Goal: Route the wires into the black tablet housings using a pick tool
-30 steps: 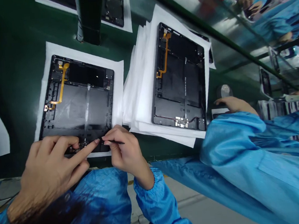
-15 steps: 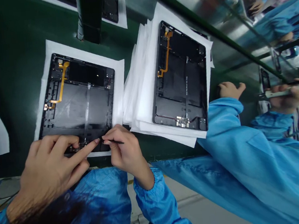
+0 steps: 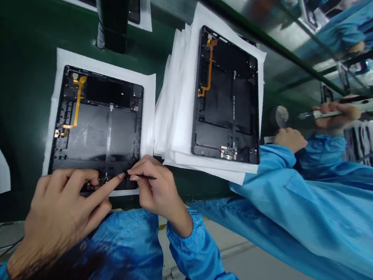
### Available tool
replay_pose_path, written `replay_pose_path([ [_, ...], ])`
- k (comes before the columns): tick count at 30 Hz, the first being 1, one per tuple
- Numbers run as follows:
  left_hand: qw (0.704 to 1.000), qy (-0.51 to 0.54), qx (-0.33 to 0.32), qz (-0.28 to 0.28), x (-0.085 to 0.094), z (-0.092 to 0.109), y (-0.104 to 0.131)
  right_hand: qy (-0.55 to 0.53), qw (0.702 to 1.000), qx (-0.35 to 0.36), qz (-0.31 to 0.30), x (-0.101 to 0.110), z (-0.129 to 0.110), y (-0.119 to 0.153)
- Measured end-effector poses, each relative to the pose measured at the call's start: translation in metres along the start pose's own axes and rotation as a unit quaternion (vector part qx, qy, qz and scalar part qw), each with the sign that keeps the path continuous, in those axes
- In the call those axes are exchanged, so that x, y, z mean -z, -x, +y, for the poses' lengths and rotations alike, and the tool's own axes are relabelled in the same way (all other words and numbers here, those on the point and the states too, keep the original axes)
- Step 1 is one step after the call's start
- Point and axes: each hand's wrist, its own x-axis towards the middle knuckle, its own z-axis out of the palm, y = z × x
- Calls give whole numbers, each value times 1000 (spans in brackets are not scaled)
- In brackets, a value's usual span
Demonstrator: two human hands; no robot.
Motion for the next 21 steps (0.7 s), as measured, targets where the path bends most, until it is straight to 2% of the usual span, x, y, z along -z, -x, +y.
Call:
replay_pose_path([
  [7, 1000, 8, -3, 2, 0, 1, -3, 21, 999, 27, -20, 1, 1, -1],
  [13, 1000, 10, -2, -2, 1, 0, -1, -30, 999, -11, 2, 2, 2, 1],
  [21, 1000, 5, -5, -1, 0, 0, -3, -2, 1000, -16, -8, 1, 0, 1],
])
